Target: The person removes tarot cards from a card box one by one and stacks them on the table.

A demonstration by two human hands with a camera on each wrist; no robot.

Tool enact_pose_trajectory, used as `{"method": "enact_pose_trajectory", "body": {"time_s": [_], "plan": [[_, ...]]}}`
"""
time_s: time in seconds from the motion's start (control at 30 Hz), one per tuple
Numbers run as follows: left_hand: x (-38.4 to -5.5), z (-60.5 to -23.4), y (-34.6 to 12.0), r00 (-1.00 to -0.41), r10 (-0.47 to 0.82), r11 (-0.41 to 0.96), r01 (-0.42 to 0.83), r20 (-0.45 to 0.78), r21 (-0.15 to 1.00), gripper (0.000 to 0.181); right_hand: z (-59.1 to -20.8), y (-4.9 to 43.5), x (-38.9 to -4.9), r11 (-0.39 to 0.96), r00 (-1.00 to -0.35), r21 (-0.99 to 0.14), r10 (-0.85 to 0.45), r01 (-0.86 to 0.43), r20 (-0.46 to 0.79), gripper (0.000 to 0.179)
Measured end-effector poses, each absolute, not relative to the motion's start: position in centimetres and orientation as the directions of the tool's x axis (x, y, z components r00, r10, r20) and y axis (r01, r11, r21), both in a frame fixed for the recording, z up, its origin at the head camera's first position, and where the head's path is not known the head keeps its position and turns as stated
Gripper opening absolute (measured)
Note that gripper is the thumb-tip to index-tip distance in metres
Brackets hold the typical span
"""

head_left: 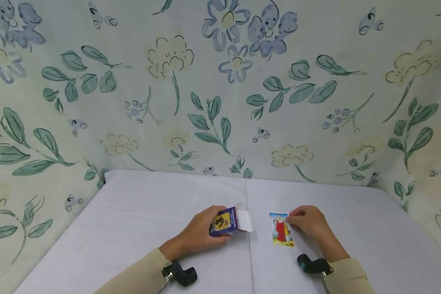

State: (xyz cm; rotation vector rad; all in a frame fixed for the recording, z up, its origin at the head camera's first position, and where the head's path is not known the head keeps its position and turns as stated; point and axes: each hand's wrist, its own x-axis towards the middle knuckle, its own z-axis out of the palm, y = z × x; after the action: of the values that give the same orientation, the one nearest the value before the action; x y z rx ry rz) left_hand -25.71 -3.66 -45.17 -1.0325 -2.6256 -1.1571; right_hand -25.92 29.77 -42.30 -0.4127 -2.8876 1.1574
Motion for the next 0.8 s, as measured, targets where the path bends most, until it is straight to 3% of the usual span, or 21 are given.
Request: {"method": "enact_pose_trajectory", "body": {"time_s": [0.4, 0.8], "plan": [[-25.84, -45.15, -3.65, -0.756, 0.560, 0.494, 0.633, 0.339, 0.596, 0.074, -42.17, 29.67, -26.49, 0.672, -0.949, -0.675, 0.276, 0.305, -0.154, 0.024], [-25.72, -45.28, -3.75, -0.767, 0.547, 0.503, 0.622, 0.336, 0.600, 0.074, -42.00, 29.41, -26.50, 0.685, -0.954, -0.669, 0.265, 0.290, -0.142, 0.021]]}}
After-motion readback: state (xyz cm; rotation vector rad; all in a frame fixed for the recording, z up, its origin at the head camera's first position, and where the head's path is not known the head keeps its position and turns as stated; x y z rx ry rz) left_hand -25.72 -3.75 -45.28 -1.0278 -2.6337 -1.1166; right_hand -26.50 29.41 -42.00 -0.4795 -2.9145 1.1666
